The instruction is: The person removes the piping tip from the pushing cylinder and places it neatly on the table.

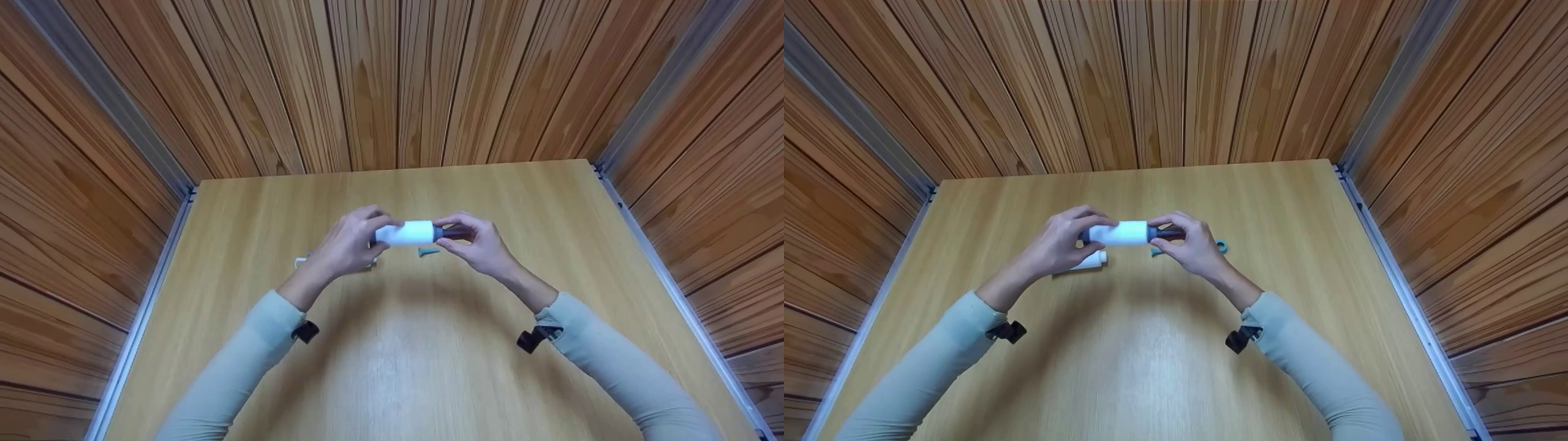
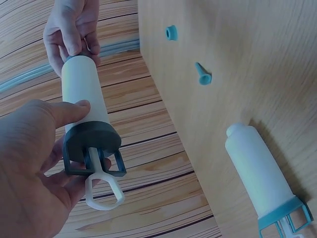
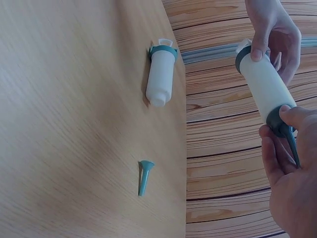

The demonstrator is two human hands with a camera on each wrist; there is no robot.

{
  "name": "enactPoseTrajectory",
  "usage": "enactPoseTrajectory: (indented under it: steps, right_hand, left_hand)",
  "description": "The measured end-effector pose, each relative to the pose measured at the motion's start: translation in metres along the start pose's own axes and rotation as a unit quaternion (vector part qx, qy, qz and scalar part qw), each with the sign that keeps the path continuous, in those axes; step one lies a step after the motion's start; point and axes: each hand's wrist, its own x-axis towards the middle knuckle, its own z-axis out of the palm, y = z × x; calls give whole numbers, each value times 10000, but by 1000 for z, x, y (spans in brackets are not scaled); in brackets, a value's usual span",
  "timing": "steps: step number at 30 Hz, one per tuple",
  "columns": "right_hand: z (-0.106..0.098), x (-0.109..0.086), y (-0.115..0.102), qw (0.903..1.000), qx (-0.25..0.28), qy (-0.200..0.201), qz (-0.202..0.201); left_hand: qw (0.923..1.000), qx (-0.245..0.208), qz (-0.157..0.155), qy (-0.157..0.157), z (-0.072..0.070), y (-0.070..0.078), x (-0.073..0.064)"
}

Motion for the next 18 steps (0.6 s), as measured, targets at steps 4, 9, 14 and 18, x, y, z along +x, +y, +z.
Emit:
enactPoseTrajectory:
  steps: [4, 9, 14, 18]
  right_hand:
    - [-1, 0, 0, 10000, 6, -9, -5]
    - [-3, -1, -1, 10000, 41, -12, -12]
    - [-6, -1, -5, 9999, 118, -40, 46]
    - [-8, -2, -11, 9996, 278, -15, 97]
  left_hand:
    - [10000, -28, -37, -23, -1, 0, 0]
    - [9998, -155, 4, 108, 0, -4, -3]
    - [9985, -441, 85, 319, 0, -9, -7]
    - [9961, -585, 293, 591, 0, -10, -10]
